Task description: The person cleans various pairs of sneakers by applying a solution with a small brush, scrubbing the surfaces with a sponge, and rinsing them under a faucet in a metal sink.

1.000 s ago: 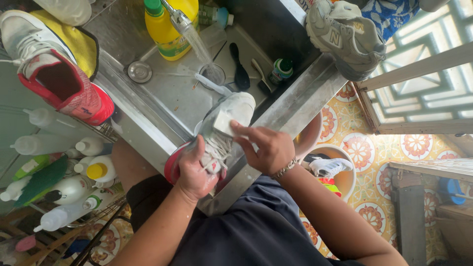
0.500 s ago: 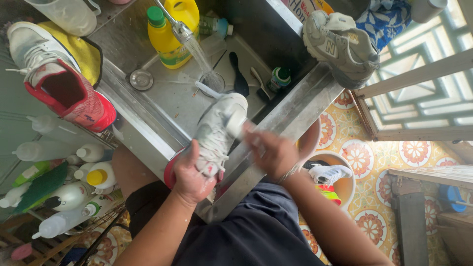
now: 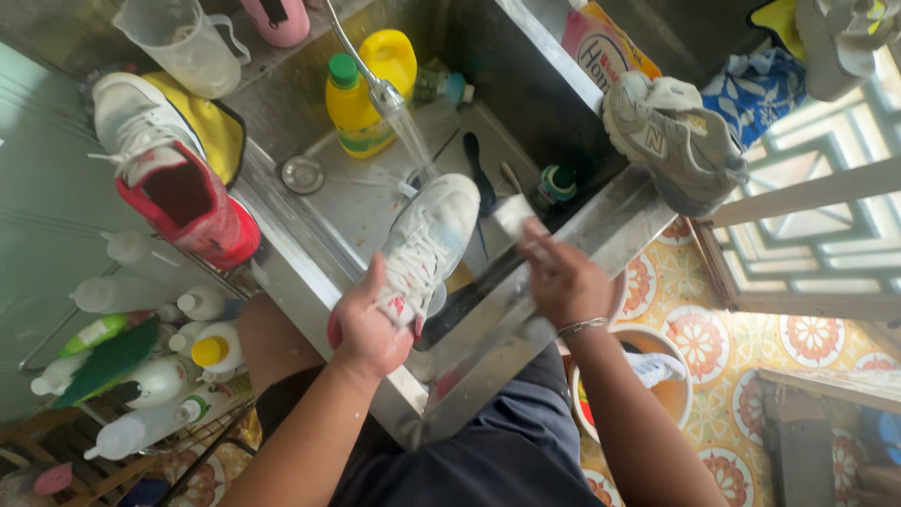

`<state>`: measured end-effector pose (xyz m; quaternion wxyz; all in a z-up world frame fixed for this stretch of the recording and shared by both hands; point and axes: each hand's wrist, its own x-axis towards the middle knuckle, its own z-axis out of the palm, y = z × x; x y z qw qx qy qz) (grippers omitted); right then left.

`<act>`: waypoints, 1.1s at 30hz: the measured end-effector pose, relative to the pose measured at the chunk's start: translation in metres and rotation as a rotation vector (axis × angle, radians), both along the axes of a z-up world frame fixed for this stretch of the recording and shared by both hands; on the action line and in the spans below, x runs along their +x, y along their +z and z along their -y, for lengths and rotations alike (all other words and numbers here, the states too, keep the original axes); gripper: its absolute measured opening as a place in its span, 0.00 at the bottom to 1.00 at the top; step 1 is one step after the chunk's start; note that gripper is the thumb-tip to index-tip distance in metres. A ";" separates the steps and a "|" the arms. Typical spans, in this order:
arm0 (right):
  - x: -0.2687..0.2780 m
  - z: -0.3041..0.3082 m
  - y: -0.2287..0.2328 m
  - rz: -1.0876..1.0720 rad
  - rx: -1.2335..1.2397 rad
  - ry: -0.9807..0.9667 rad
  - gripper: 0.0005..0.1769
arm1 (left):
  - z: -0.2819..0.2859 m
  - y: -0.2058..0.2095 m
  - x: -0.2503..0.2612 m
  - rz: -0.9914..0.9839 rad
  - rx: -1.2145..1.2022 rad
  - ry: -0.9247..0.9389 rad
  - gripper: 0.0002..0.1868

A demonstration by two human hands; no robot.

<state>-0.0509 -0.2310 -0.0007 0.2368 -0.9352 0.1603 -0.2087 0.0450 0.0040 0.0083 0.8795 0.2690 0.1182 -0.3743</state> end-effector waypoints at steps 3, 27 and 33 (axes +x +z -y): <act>0.004 0.020 -0.007 -0.096 -0.019 -0.219 0.18 | 0.021 -0.002 0.040 0.014 0.104 -0.074 0.31; -0.004 0.000 -0.023 -0.001 -0.116 -0.182 0.22 | 0.120 -0.240 0.197 0.868 1.196 -0.544 0.36; -0.002 0.000 -0.024 0.008 -0.135 -0.187 0.21 | 0.148 -0.239 0.185 1.188 1.304 -0.921 0.38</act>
